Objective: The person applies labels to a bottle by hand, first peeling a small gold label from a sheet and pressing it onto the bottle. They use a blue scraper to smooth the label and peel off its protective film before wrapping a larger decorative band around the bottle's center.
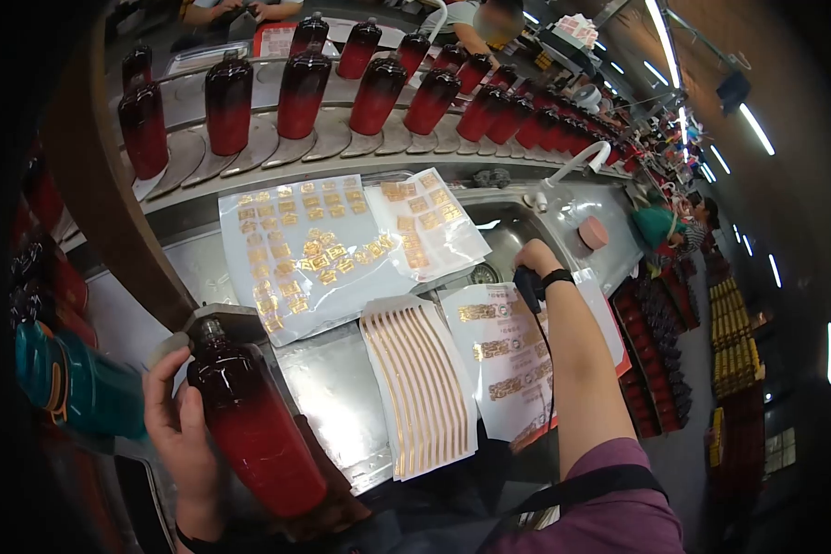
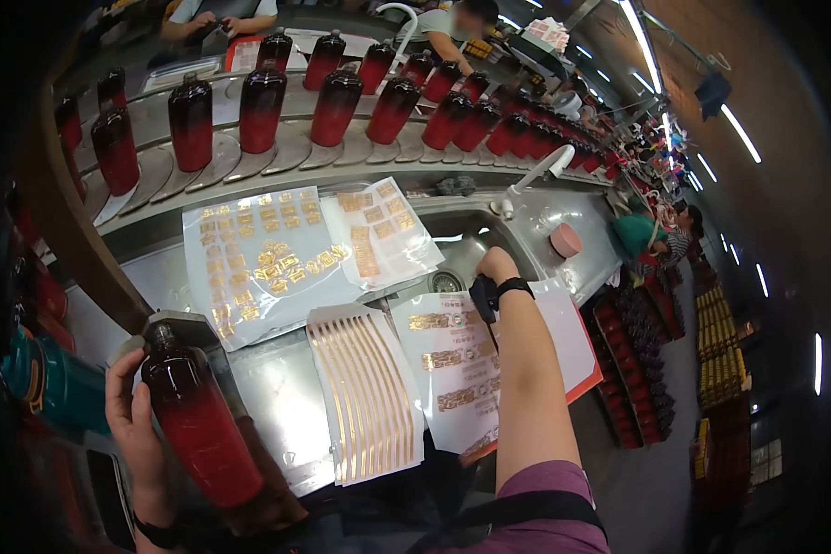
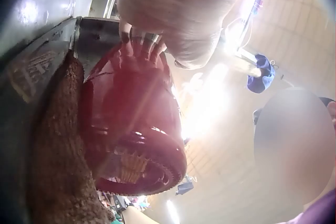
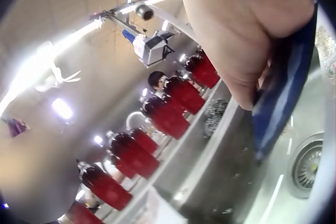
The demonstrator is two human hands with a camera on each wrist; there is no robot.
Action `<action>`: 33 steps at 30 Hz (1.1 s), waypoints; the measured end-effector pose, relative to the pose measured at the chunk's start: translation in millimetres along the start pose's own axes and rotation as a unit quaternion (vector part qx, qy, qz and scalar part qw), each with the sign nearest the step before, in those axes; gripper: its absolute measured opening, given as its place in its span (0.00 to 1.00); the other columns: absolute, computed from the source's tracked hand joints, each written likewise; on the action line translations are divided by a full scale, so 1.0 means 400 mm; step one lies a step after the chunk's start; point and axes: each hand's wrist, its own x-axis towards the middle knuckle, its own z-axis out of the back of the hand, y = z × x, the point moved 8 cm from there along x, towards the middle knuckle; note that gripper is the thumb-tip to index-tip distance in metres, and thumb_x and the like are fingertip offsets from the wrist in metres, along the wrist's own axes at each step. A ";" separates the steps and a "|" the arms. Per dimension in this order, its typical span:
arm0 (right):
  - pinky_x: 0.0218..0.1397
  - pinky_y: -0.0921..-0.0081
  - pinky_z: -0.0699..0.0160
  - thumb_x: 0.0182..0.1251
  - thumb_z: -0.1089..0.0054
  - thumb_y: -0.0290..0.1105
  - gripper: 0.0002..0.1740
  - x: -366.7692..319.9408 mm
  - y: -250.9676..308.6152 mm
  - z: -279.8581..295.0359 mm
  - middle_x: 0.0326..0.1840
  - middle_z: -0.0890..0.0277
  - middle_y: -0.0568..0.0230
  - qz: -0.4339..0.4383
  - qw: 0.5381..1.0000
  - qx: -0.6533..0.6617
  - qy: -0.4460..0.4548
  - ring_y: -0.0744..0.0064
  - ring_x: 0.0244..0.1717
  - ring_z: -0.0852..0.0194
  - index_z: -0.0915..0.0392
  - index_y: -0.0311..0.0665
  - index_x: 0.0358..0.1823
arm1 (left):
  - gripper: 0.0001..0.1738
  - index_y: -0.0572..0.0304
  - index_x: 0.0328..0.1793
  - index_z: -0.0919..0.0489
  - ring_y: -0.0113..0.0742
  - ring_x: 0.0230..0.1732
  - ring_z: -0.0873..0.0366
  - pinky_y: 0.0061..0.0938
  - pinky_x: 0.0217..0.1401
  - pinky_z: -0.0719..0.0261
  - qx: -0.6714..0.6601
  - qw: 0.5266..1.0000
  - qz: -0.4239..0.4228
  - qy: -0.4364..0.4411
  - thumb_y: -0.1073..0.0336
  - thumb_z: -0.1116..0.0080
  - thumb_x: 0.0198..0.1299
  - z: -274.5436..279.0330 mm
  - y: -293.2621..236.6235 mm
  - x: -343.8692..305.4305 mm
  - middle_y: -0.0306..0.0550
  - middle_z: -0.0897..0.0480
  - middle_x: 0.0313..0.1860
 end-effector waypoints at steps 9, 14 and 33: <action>0.46 0.64 0.17 0.49 0.25 0.37 0.15 -0.003 0.117 0.019 0.37 0.13 0.52 0.051 0.997 -0.010 0.051 0.56 0.38 0.14 0.10 0.38 0.38 | 0.20 0.65 0.65 0.24 0.32 0.63 0.26 0.25 0.64 0.26 0.011 1.000 -0.006 -0.002 0.78 0.51 0.66 -0.024 0.010 -0.011 0.45 0.25 0.58; 0.41 0.67 0.18 0.54 0.33 0.32 0.11 -0.132 0.222 0.255 0.31 0.13 0.56 0.156 0.970 0.019 -0.187 0.63 0.34 0.13 0.11 0.38 0.38 | 0.18 0.65 0.63 0.23 0.30 0.56 0.22 0.23 0.52 0.20 0.063 0.997 0.039 0.031 0.71 0.45 0.68 -0.037 0.023 -0.013 0.45 0.24 0.57; 0.35 0.85 0.31 0.66 0.33 0.26 0.08 -1.077 1.168 0.427 0.37 0.15 0.67 0.538 0.757 0.307 0.209 0.86 0.29 0.29 0.12 0.35 0.45 | 0.28 0.72 0.72 0.30 0.27 0.58 0.24 0.24 0.63 0.26 -0.178 0.965 0.160 0.104 0.54 0.52 0.79 0.015 0.058 -0.030 0.47 0.19 0.58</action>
